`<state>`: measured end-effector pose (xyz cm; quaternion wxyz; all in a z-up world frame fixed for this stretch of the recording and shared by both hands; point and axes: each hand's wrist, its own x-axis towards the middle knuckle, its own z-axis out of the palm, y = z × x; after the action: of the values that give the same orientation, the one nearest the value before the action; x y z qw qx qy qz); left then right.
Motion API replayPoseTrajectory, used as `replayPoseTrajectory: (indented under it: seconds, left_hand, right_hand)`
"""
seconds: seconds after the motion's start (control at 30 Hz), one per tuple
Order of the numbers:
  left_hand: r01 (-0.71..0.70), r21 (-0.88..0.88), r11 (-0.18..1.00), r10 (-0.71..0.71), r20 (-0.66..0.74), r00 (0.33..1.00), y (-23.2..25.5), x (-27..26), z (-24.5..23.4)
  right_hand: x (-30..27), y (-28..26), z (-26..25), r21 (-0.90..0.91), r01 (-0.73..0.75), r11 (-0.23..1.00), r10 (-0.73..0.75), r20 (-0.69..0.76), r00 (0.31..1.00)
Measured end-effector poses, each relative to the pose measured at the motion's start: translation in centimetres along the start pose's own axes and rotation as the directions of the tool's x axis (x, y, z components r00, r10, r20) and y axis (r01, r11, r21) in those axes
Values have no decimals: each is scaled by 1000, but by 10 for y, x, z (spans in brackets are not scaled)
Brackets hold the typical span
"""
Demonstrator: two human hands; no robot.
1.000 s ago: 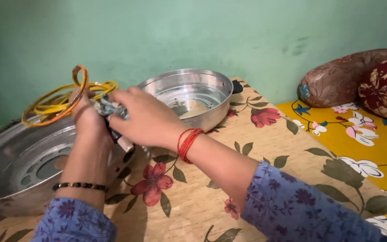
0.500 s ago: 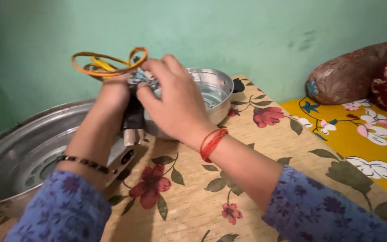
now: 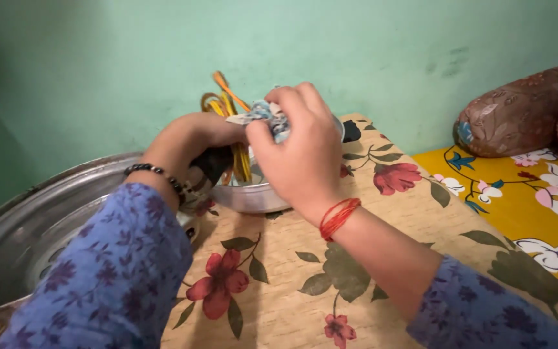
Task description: Cleaning a portable gas stove and its metal components using a cloth.
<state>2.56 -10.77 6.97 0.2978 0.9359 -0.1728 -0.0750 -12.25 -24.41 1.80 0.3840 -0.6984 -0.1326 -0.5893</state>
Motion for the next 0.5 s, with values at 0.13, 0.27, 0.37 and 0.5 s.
replayPoseTrajectory:
  seconds: [0.13,0.27,0.37,0.5]
  left_hand:
    - [193,362,912,-204,-9,979,11,8,10]
    - [0,652,758,79,-93,993,13,3,28]
    - [-181,575,798,395,-273,877,-15,42,51]
    - [-491,445,749,662,-463,590,-40,84,72]
  right_hand:
    - [2,8,0,60,-7,998,10,-39,999]
    - [7,9,6,44,130,991,-125,-110,986]
    - [12,8,10,42,147,988,-144,-76,987]
    - [13,7,14,72,120,990,-118,-32,993]
